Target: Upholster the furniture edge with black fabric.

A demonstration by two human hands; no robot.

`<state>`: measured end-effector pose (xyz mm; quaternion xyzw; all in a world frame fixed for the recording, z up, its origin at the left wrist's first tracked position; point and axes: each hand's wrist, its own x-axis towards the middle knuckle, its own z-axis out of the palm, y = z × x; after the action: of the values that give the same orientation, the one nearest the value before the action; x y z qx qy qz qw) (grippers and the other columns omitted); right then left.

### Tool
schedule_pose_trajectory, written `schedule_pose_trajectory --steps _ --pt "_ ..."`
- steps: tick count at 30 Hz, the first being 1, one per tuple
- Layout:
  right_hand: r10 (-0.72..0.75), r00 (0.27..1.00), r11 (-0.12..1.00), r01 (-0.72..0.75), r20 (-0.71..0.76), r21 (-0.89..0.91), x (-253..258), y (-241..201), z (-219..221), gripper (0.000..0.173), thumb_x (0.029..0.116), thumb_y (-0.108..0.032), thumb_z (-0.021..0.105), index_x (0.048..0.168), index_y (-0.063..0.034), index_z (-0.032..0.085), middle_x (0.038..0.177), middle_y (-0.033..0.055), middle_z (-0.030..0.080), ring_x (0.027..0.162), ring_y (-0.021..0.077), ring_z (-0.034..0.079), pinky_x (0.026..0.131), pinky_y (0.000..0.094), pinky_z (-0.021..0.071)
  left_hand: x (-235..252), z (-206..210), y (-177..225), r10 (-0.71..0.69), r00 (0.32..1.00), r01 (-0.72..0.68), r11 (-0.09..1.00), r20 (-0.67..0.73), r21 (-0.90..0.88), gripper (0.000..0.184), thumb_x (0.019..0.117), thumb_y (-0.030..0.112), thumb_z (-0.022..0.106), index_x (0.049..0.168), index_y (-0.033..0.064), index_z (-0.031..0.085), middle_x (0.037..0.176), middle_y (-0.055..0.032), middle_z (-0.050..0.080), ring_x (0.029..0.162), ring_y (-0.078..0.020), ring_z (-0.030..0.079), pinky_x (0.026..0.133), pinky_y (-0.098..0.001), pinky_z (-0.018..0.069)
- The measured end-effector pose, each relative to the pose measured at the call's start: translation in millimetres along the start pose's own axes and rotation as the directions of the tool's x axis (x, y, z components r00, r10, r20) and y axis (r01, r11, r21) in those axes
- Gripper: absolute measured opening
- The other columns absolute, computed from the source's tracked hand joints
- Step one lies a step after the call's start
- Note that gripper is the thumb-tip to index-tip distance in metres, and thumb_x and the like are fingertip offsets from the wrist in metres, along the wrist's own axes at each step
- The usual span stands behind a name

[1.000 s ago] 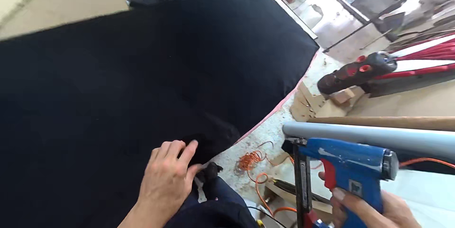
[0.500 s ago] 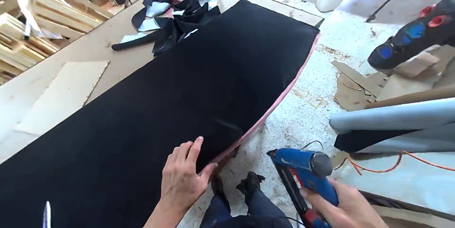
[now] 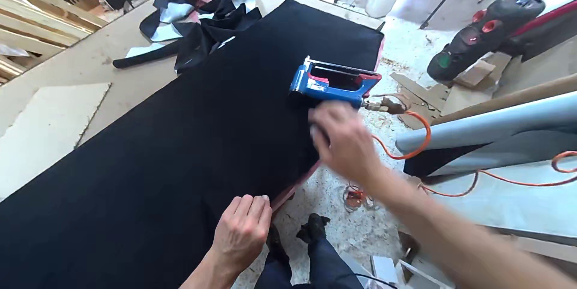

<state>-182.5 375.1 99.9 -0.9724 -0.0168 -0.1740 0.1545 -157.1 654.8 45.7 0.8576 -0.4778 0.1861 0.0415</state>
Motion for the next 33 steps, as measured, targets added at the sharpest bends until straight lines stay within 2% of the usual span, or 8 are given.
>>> schedule_pose_trajectory --steps 8,12,15,17,24,28,30,33 --pt "-0.134 0.935 0.961 0.042 0.33 0.273 -69.4 -72.9 105.0 0.032 0.098 -0.033 0.049 0.114 -0.0135 0.069 0.122 0.0077 0.071 0.121 0.0284 0.065 0.107 0.0557 0.0444 -8.1 12.8 -2.6 -0.042 0.999 0.038 0.991 -0.033 -0.127 0.02 0.0954 0.01 0.058 0.099 0.0081 0.078 0.087 -0.0064 0.075 0.076 -0.0218 0.071 0.065 -0.0342 0.0582" --pt "-0.065 0.996 0.957 0.079 -0.057 0.279 -81.2 -35.4 74.0 0.016 0.0925 -0.025 0.064 0.099 -0.0194 0.077 0.102 -0.0026 0.077 0.099 0.0134 0.073 0.086 0.0355 0.0608 -21.8 35.3 -4.7 -0.061 0.993 0.037 0.975 -0.104 -0.218 0.022 0.0912 0.01 0.059 0.105 0.0086 0.077 0.092 -0.0065 0.075 0.079 -0.0217 0.072 0.068 -0.0348 0.0589" --pt "-0.213 0.976 0.956 0.218 -0.048 0.197 -75.7 -29.5 73.9 0.034 0.101 -0.025 0.06 0.134 -0.0267 0.069 0.146 -0.0086 0.06 0.146 0.0134 0.045 0.123 0.045 0.0351 -24.4 40.7 -5.7 -0.063 0.991 0.028 0.961 -0.121 -0.276 0.023 0.091 0.01 0.06 0.105 0.0095 0.078 0.091 -0.0056 0.075 0.079 -0.0204 0.071 0.069 -0.0329 0.0581" --pt "-0.282 0.958 0.938 0.287 -0.055 0.193 -74.2 -24.2 96.6 0.035 0.1029 -0.024 0.055 0.135 -0.0257 0.068 0.147 -0.0113 0.059 0.148 0.0101 0.04 0.127 0.045 0.0269 -23.9 41.0 -8.4 -0.052 0.992 0.014 0.95 -0.114 -0.312 0.024 0.0908 0.01 0.058 0.105 0.0095 0.077 0.09 -0.0056 0.074 0.079 -0.0199 0.07 0.069 -0.0322 0.0575" --pt "-0.34 0.932 0.832 0.36 -0.123 0.423 -45.1 -4.3 58.8 0.025 0.0968 -0.02 0.057 0.1 -0.0095 0.079 0.113 0.0023 0.077 0.118 0.017 0.069 0.109 0.0427 0.0519 -23.5 43.7 -5.9 -0.033 0.995 -0.003 0.932 -0.091 -0.361 0.022 0.0929 0.009 0.057 0.105 0.0093 0.076 0.089 -0.0058 0.073 0.077 -0.0205 0.069 0.067 -0.0322 0.0561" --pt "0.153 0.978 0.984 -0.138 0.144 -0.114 45.4 59.3 7.5 0.072 0.0888 -0.049 0.07 0.151 -0.0169 0.051 0.148 0.0183 0.052 0.136 0.0399 0.049 0.107 0.0603 0.0438 -23.2 43.6 -4.8 -0.008 0.996 -0.027 0.924 -0.089 -0.381 0.022 0.0933 0.01 0.058 0.107 0.0083 0.075 0.092 -0.0064 0.073 0.077 -0.0218 0.069 0.066 -0.0339 0.0565" --pt "0.337 0.899 0.931 -0.273 0.279 -0.242 80.3 87.6 3.8 0.097 0.0814 -0.067 0.073 0.161 -0.0244 0.035 0.142 0.025 0.051 0.127 0.0475 0.051 0.096 0.0678 0.0455 -22.3 44.1 -4.2 0.001 0.997 -0.034 0.915 -0.082 -0.403 0.022 0.0934 0.01 0.058 0.109 0.0079 0.074 0.094 -0.0067 0.073 0.078 -0.0226 0.068 0.066 -0.0345 0.0561" --pt "0.267 0.856 0.949 -0.153 0.443 -0.277 117.3 95.9 -4.8 0.084 0.0888 -0.046 0.075 0.159 -0.019 0.037 0.125 0.0248 0.064 0.112 0.0459 0.063 0.091 0.0683 0.0487 -19.6 41.9 -2.5 0.009 0.998 -0.034 0.905 -0.061 -0.423 0.021 0.0939 0.006 0.057 0.108 0.0065 0.072 0.09 -0.0074 0.07 0.076 -0.0238 0.067 0.064 -0.035 0.055"
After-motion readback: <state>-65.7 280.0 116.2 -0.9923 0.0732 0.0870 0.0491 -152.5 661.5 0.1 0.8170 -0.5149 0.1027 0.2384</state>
